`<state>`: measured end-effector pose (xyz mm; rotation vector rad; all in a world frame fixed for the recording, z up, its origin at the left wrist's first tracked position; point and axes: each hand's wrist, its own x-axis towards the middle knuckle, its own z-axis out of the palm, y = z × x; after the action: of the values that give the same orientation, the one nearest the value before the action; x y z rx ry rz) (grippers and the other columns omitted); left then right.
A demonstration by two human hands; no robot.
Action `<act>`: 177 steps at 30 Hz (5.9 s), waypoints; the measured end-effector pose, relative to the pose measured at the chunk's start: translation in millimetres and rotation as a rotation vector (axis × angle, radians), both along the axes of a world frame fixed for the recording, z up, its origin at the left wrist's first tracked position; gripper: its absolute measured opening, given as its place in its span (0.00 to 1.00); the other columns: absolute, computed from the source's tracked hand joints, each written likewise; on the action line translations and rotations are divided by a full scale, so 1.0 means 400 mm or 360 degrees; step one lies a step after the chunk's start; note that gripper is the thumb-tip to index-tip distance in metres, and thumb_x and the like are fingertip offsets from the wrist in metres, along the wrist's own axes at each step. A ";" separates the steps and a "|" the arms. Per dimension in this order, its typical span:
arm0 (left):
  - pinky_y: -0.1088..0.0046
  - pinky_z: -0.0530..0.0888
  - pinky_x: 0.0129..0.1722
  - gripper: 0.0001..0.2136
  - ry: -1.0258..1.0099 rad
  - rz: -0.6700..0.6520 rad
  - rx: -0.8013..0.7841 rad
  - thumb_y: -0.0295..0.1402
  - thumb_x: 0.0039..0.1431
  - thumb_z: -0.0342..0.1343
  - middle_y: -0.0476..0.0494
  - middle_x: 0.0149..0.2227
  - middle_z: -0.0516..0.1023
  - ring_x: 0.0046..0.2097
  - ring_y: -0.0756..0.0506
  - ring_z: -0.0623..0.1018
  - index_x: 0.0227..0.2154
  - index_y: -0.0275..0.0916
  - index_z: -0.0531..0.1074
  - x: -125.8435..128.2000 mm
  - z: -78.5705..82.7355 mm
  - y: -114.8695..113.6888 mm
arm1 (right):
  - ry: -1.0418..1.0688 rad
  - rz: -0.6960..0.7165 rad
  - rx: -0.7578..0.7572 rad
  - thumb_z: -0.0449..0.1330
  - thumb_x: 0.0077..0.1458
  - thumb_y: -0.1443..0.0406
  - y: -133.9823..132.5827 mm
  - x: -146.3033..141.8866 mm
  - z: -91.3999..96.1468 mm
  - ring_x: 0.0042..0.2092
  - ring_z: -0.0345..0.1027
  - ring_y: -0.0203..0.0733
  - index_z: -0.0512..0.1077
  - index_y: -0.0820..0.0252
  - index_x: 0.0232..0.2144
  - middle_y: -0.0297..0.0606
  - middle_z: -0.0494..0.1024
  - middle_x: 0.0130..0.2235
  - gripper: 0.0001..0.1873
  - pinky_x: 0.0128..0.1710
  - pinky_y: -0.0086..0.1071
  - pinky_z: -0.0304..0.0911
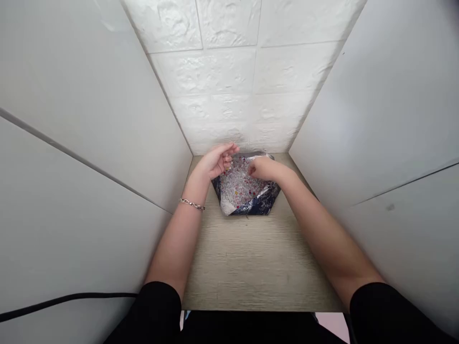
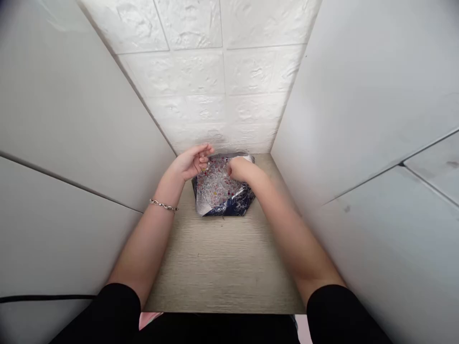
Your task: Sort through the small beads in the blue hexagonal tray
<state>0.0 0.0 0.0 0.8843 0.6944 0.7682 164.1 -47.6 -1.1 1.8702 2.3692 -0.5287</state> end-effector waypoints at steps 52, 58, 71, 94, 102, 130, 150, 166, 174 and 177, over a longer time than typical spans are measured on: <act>0.84 0.61 0.17 0.06 0.0027 0.0152 0.0219 0.32 0.48 0.58 0.49 0.26 0.74 0.18 0.60 0.63 0.27 0.34 0.71 0.012 0.023 -0.016 | -0.0136 -0.0316 0.0238 0.49 0.47 0.74 -0.017 0.027 -0.010 0.37 0.69 0.43 0.72 0.63 0.34 0.46 0.75 0.38 0.14 0.33 0.30 0.58; 0.84 0.61 0.16 0.06 0.0024 0.0144 0.0220 0.32 0.49 0.57 0.49 0.26 0.74 0.18 0.60 0.63 0.28 0.34 0.70 0.013 0.019 -0.014 | 0.0291 0.0173 0.0079 0.54 0.45 0.73 -0.012 -0.026 -0.022 0.36 0.68 0.34 0.74 0.59 0.31 0.34 0.77 0.35 0.12 0.35 0.23 0.57; 0.84 0.62 0.16 0.06 0.0070 0.0146 0.0194 0.32 0.48 0.57 0.48 0.26 0.74 0.18 0.59 0.64 0.28 0.34 0.71 0.017 0.019 -0.015 | -0.0053 0.0137 0.0116 0.51 0.49 0.73 -0.040 -0.087 -0.040 0.37 0.70 0.43 0.73 0.63 0.33 0.45 0.75 0.37 0.12 0.34 0.30 0.60; 0.84 0.61 0.16 0.07 0.0005 0.0167 0.0123 0.32 0.47 0.59 0.50 0.25 0.74 0.18 0.59 0.64 0.28 0.34 0.70 0.008 0.009 -0.003 | 0.0123 0.0164 0.0151 0.52 0.47 0.74 -0.025 -0.064 -0.053 0.40 0.67 0.39 0.73 0.62 0.35 0.43 0.75 0.38 0.13 0.39 0.28 0.57; 0.84 0.62 0.16 0.06 0.0018 0.0161 0.0147 0.32 0.47 0.58 0.50 0.26 0.74 0.18 0.59 0.64 0.29 0.35 0.70 0.010 0.012 -0.007 | 0.0425 0.0419 -0.0705 0.57 0.46 0.66 -0.048 -0.051 0.003 0.32 0.68 0.33 0.75 0.59 0.33 0.32 0.77 0.31 0.10 0.32 0.22 0.58; 0.83 0.61 0.16 0.08 0.0063 0.0156 0.0134 0.34 0.46 0.59 0.50 0.26 0.74 0.18 0.59 0.64 0.29 0.35 0.71 0.015 0.013 -0.007 | 0.0110 0.0140 -0.0043 0.52 0.46 0.75 -0.032 -0.045 -0.007 0.40 0.69 0.39 0.75 0.59 0.35 0.39 0.77 0.38 0.17 0.38 0.26 0.58; 0.83 0.60 0.15 0.08 0.0048 0.0150 0.0116 0.33 0.46 0.59 0.50 0.26 0.74 0.18 0.59 0.64 0.29 0.35 0.70 0.017 0.016 -0.013 | 0.0142 0.0220 0.0049 0.51 0.49 0.73 -0.013 -0.054 -0.051 0.42 0.69 0.40 0.75 0.57 0.37 0.41 0.76 0.40 0.17 0.42 0.27 0.58; 0.83 0.59 0.15 0.07 0.0080 0.0154 0.0104 0.33 0.48 0.58 0.50 0.27 0.75 0.18 0.60 0.64 0.29 0.36 0.70 0.019 0.016 -0.013 | 0.0048 -0.0227 0.0186 0.49 0.50 0.74 0.021 0.065 -0.033 0.47 0.66 0.43 0.72 0.61 0.44 0.44 0.73 0.46 0.20 0.45 0.29 0.56; 0.83 0.59 0.16 0.07 0.0066 0.0146 0.0171 0.34 0.47 0.59 0.49 0.27 0.74 0.20 0.59 0.65 0.29 0.36 0.71 0.013 0.019 -0.013 | 0.0118 -0.0386 0.0183 0.50 0.46 0.77 0.028 0.095 -0.036 0.46 0.67 0.41 0.72 0.62 0.43 0.42 0.74 0.46 0.22 0.43 0.27 0.58; 0.83 0.60 0.17 0.08 0.0088 0.0156 0.0239 0.34 0.47 0.59 0.47 0.28 0.75 0.22 0.58 0.66 0.29 0.35 0.72 0.013 0.022 -0.014 | 0.0132 -0.0412 0.0188 0.50 0.46 0.76 0.031 0.104 -0.033 0.46 0.67 0.39 0.72 0.63 0.42 0.41 0.74 0.46 0.21 0.43 0.26 0.58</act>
<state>5.3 -5.8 8.9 1.0165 0.7400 0.8947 205.7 -35.1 -14.3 2.2678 2.2661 -0.5043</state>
